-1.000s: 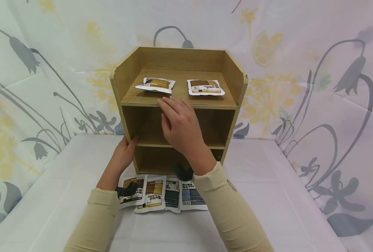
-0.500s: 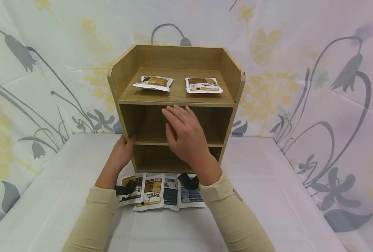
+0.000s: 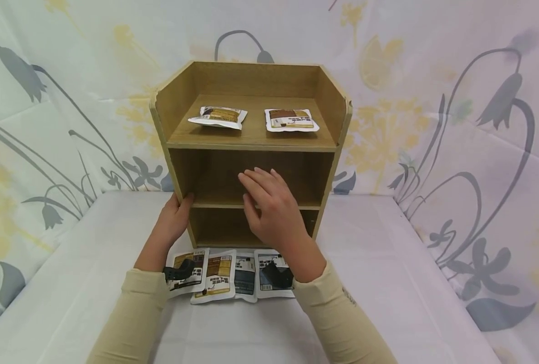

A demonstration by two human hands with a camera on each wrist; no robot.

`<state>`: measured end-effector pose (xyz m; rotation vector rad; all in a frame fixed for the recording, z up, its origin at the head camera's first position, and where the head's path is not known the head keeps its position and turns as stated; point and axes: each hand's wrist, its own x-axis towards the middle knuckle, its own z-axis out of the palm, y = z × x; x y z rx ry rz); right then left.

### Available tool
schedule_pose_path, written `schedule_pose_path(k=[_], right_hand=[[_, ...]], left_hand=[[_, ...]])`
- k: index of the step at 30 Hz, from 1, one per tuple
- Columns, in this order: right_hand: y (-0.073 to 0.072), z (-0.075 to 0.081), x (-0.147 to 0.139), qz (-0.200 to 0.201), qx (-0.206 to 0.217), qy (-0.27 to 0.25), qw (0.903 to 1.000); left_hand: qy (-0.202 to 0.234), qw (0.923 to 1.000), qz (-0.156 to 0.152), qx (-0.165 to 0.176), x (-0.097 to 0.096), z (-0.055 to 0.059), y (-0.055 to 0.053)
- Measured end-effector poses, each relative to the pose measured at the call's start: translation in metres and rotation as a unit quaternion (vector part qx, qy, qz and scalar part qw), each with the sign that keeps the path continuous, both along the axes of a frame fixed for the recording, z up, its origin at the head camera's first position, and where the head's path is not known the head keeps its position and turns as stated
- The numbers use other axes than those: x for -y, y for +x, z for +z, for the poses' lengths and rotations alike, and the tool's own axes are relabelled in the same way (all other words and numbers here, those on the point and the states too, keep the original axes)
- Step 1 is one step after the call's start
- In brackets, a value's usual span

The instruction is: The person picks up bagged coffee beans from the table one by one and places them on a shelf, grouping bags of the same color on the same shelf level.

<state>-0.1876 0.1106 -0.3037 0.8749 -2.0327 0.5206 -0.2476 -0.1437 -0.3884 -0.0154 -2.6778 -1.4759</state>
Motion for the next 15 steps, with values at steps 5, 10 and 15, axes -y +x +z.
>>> schedule_pose_path(k=[5, 10, 15], right_hand=[[0.004, -0.005, -0.005, -0.008, 0.017, 0.000, 0.9998], [0.007, -0.011, -0.009, -0.013, 0.043, 0.014, 0.9989], [0.010, -0.017, -0.014, -0.010, 0.061, 0.030, 0.9976]], left_hand=[[0.003, 1.0000, 0.000, 0.003, 0.000, 0.000, -0.001], [0.003, 1.0000, 0.000, 0.003, 0.000, 0.000, 0.000], [0.003, 1.0000, -0.001, 0.001, 0.000, 0.000, -0.001]])
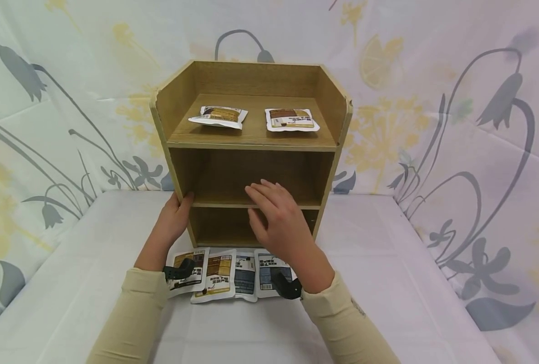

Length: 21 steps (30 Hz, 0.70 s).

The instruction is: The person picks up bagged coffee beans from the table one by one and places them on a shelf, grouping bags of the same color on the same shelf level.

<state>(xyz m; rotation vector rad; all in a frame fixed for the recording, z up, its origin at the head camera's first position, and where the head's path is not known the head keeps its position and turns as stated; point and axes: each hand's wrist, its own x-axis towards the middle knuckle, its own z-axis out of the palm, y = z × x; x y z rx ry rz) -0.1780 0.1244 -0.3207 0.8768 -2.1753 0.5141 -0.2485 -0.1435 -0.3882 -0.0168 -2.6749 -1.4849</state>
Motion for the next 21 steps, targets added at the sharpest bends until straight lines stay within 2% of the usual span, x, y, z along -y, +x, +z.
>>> schedule_pose_path(k=[10, 21], right_hand=[[0.007, -0.013, -0.013, -0.018, 0.056, 0.021, 0.9980], [0.014, -0.027, -0.024, -0.033, 0.096, 0.064, 0.9927]], left_hand=[[0.005, 0.9999, 0.001, 0.009, 0.000, 0.000, 0.000], [0.002, 1.0000, -0.006, 0.007, 0.002, 0.000, 0.000]])
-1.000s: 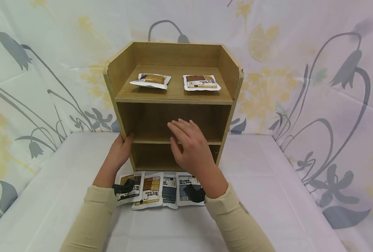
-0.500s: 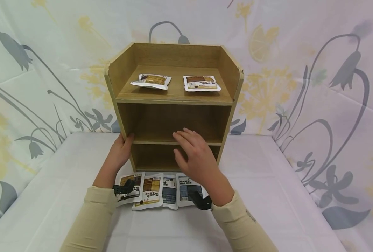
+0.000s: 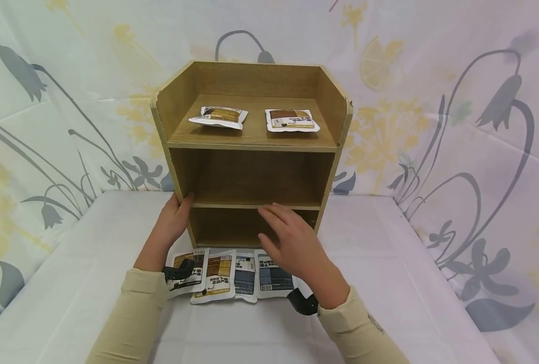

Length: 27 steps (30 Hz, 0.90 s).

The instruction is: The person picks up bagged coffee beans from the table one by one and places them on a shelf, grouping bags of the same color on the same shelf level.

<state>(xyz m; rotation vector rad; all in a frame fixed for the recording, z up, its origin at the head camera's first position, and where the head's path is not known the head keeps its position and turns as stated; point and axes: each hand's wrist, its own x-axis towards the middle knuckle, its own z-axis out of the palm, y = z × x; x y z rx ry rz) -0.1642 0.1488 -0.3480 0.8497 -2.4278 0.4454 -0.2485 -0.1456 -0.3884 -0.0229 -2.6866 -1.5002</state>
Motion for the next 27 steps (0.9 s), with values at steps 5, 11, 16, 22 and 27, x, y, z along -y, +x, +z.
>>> schedule_pose_path(k=[5, 11, 16, 22, 27], right_hand=[[0.003, -0.007, -0.004, -0.008, 0.014, 0.018, 0.9997], [0.007, -0.017, -0.008, -0.028, 0.064, 0.043, 0.9967], [0.010, -0.026, -0.008, -0.036, 0.109, 0.058, 0.9917], [0.012, -0.036, -0.010, -0.040, 0.129, 0.067, 0.9886], [0.014, -0.044, -0.011, -0.036, 0.149, 0.077, 0.9853]], left_hand=[[-0.001, 1.0000, 0.002, -0.004, 0.001, 0.000, 0.000], [0.004, 1.0000, -0.001, -0.005, 0.000, 0.001, -0.001], [0.004, 1.0000, 0.000, -0.003, -0.001, 0.002, 0.001], [0.000, 1.0000, -0.001, -0.005, 0.000, 0.002, 0.001], [0.002, 1.0000, -0.001, -0.007, 0.000, 0.002, 0.000]])
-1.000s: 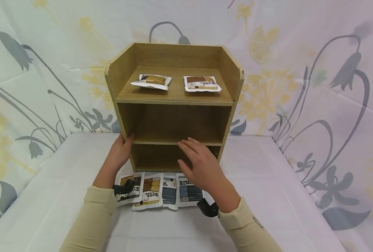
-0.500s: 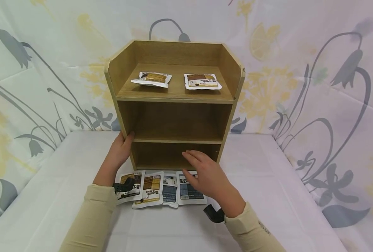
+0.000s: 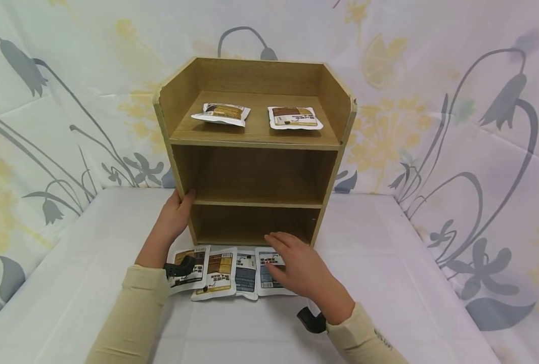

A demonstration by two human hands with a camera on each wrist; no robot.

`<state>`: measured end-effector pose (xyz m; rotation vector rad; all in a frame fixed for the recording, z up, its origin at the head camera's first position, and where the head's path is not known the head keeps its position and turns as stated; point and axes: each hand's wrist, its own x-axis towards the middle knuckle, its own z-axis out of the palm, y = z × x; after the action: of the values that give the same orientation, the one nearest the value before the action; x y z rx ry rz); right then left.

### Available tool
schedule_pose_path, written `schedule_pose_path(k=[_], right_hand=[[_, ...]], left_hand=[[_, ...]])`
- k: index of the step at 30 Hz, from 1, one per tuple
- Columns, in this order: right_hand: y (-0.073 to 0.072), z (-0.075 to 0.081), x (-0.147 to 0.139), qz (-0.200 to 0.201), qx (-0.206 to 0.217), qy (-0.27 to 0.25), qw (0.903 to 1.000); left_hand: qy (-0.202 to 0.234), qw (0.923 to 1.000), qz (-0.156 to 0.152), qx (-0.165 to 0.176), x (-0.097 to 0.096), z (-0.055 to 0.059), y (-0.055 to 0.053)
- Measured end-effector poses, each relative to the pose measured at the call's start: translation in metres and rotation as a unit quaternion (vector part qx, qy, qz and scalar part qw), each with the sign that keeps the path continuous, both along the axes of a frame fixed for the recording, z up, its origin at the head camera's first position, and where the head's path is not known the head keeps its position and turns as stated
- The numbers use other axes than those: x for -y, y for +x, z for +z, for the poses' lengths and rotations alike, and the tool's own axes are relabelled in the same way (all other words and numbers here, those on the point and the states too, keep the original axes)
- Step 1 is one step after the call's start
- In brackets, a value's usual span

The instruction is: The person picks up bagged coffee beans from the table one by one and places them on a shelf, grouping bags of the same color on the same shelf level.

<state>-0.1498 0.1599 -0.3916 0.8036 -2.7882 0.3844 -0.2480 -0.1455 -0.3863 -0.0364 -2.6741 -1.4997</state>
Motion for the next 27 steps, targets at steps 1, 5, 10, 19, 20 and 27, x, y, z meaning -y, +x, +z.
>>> schedule_pose_path(k=[1, 5, 10, 19, 20, 27], right_hand=[[0.000, -0.002, 0.000, 0.001, 0.005, 0.002, 1.0000], [0.001, -0.006, 0.000, -0.003, 0.031, 0.016, 0.9994], [0.003, -0.013, -0.002, -0.013, 0.076, 0.040, 0.9962], [0.003, -0.024, -0.004, 0.001, 0.114, 0.059, 0.9918], [0.002, -0.025, -0.004, 0.003, 0.114, 0.060, 0.9916], [-0.003, -0.033, -0.002, -0.001, 0.133, 0.068, 0.9888]], left_hand=[[0.000, 1.0000, 0.000, -0.001, 0.000, 0.000, 0.000], [-0.002, 1.0000, 0.002, -0.003, 0.000, 0.000, -0.001], [-0.001, 1.0000, 0.003, 0.000, 0.000, 0.000, -0.001], [-0.004, 1.0000, 0.003, 0.003, 0.001, -0.001, 0.000], [-0.004, 1.0000, 0.003, 0.003, 0.001, -0.001, 0.000], [-0.001, 1.0000, 0.002, 0.004, 0.001, -0.001, -0.002]])
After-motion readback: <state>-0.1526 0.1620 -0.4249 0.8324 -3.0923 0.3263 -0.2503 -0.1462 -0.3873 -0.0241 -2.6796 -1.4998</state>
